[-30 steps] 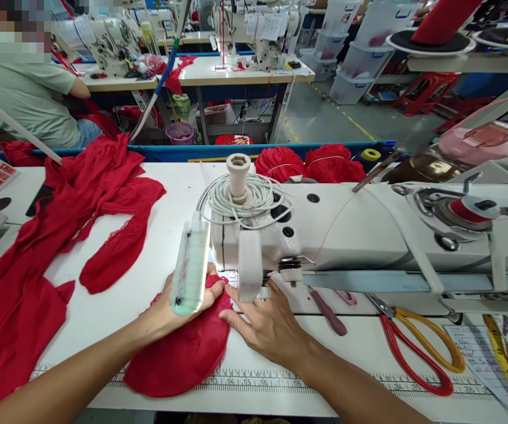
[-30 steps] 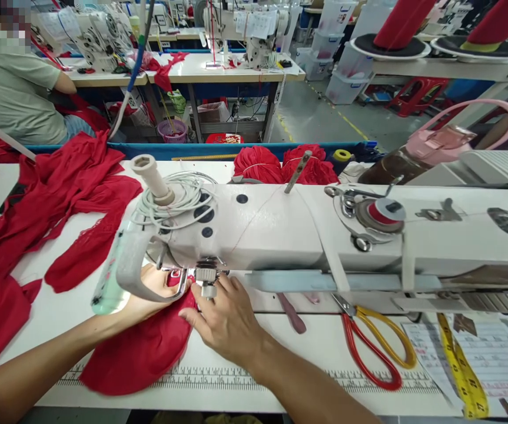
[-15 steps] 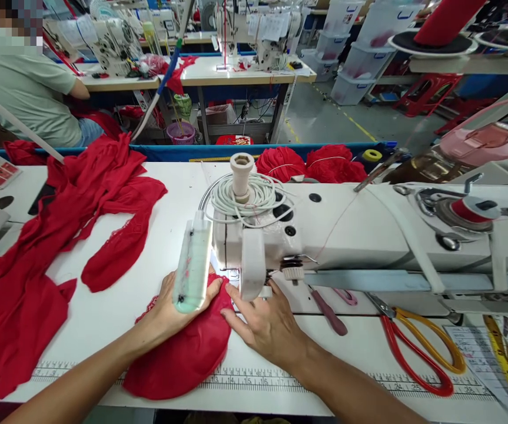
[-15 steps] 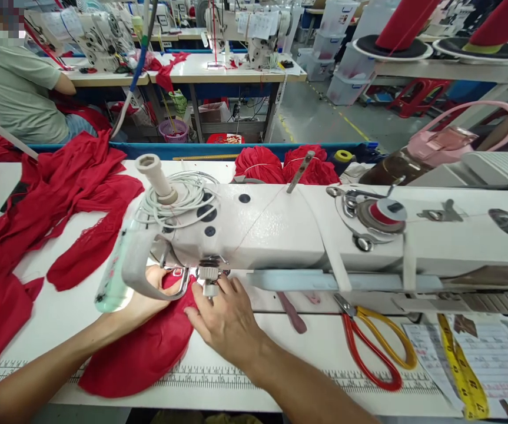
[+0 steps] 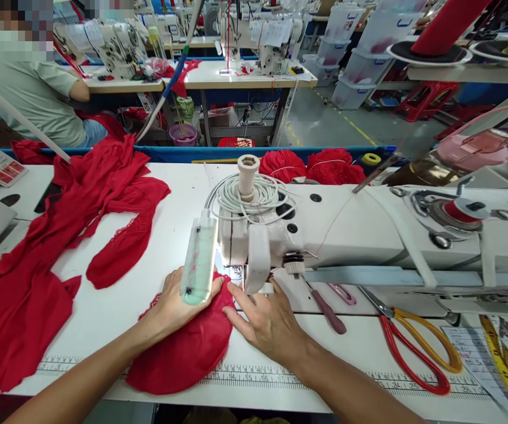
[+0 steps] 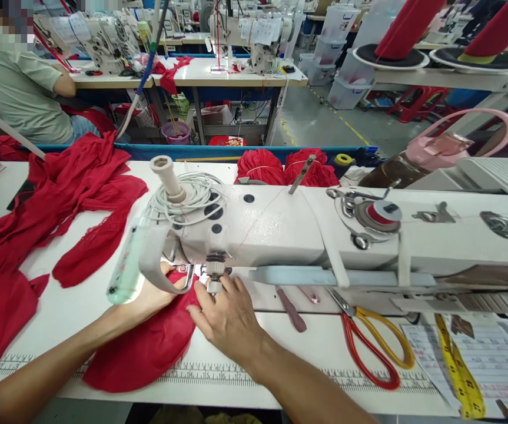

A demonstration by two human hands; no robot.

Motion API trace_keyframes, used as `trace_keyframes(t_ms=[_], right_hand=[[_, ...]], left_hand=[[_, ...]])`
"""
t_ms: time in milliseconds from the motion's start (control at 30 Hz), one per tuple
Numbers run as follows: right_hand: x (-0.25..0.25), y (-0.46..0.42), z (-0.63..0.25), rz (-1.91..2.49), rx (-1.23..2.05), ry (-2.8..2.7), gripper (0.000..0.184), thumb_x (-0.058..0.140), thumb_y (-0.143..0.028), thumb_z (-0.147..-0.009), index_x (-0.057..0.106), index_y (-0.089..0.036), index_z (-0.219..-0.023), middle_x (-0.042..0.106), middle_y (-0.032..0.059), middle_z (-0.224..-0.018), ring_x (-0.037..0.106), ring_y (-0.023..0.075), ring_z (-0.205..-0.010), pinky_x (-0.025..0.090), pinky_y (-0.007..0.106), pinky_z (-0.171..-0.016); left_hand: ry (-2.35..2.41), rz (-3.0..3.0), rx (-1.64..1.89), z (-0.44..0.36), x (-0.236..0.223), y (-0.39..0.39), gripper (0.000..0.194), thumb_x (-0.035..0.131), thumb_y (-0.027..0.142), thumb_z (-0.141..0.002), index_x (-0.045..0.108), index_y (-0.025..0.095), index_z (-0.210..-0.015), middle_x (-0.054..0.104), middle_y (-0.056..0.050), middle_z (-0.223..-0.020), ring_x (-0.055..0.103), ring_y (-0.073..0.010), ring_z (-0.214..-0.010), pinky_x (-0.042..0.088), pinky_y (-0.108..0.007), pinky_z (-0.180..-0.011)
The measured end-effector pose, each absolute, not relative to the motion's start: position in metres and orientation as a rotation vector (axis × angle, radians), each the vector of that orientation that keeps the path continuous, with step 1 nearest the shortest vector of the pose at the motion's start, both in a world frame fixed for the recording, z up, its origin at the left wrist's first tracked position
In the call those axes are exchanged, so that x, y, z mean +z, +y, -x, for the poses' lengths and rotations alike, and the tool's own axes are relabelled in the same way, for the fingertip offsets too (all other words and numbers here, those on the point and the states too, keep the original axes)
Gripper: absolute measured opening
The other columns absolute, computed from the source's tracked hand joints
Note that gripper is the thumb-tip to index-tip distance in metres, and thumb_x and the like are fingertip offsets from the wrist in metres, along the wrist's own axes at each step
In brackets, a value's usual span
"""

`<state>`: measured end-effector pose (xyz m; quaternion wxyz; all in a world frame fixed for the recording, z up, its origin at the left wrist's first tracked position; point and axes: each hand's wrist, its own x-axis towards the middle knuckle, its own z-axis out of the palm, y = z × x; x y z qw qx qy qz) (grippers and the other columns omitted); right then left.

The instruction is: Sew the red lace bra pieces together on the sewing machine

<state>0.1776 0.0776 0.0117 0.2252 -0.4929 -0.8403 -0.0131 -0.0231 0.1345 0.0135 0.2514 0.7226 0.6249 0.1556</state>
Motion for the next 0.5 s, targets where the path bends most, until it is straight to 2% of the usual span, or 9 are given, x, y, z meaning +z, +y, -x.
trace_keyframes(t_ms=[167, 500], right_hand=[[0.012, 0.077, -0.178, 1.361, -0.03, -2.349, 0.033, 0.052, -0.039, -0.099, 0.068, -0.019, -0.12, 0.064, 0.0067, -0.072, 0.057, 0.0254, -0.08, 0.042, 0.042, -0.082], [0.013, 0.076, -0.178, 1.352, -0.028, -2.346, 0.031, 0.055, -0.037, -0.098, 0.068, -0.017, -0.119, 0.064, 0.0065, -0.074, 0.058, 0.0247, -0.081, 0.042, 0.039, -0.08]], left_hand=[[1.611, -1.869, 0.437, 0.02, 0.019, 0.132, 0.03, 0.06, 0.047, -0.084, 0.054, 0.024, -0.066, 0.056, 0.0, -0.059, 0.056, -0.0199, -0.065, 0.037, -0.028, -0.06], [1.682, -1.832, 0.518, 0.015, 0.027, 0.124, 0.028, 0.061, 0.047, -0.084, 0.057, 0.026, -0.067, 0.052, 0.001, -0.056, 0.053, -0.0202, -0.058, 0.035, -0.031, -0.057]])
